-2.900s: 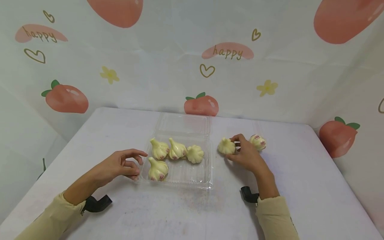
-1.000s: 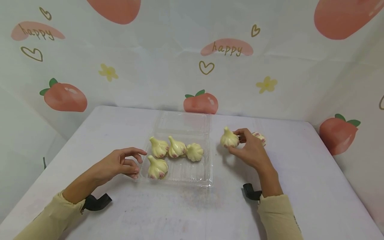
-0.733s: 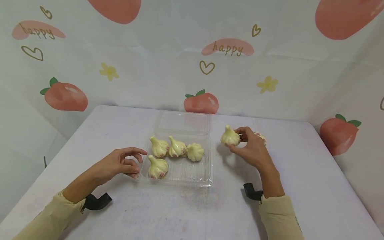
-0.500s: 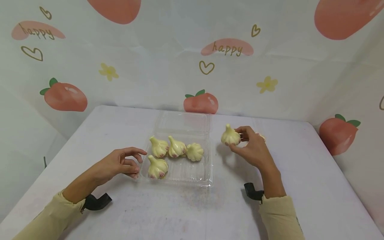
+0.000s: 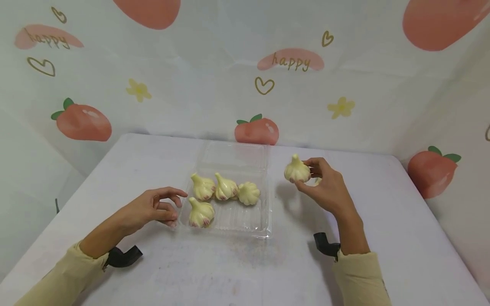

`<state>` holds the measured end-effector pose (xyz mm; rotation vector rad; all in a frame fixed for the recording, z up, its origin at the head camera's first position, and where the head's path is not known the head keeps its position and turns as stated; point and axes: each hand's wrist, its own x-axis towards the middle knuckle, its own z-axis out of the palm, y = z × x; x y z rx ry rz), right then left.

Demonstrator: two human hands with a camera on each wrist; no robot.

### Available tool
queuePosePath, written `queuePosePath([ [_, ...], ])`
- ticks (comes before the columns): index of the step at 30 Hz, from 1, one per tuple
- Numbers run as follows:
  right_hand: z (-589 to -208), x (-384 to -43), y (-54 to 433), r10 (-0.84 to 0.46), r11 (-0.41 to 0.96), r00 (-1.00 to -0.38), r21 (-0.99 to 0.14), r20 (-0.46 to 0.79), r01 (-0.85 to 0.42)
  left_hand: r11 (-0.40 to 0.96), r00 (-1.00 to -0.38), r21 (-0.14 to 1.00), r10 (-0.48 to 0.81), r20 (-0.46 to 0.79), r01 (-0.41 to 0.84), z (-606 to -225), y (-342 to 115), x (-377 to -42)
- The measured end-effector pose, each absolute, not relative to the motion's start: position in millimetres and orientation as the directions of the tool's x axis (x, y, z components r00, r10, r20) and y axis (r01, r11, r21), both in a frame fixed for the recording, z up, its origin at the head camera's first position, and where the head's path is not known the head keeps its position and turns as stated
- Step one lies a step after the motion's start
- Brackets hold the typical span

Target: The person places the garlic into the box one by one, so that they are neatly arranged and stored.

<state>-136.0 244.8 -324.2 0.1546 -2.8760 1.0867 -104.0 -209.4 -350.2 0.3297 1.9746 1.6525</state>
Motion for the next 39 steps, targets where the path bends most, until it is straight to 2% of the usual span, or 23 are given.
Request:
queuePosePath([
  [20, -320.8, -134.5, 246.1, -0.033, 0.719, -0.985, -0.681, 0.169, -0.141, 0.228, -0.825, 0.963, 0.508, -0.246, -0.146, -351.3, -209.6, -105.4],
  [32, -321.9, -136.1, 245.0, -0.059, 0.709, -0.983, -0.687, 0.173, -0.163, 0.22, -0.828, 0.965, 0.507, -0.241, -0.146, -351.2, -209.9, -105.2],
  [39, -320.7, -133.1, 244.1, -0.061, 0.716, -0.989, -0.684, 0.134, -0.137, 0.221, -0.827, 0.964, 0.507, -0.245, -0.15, -351.5, -209.1, -105.0],
])
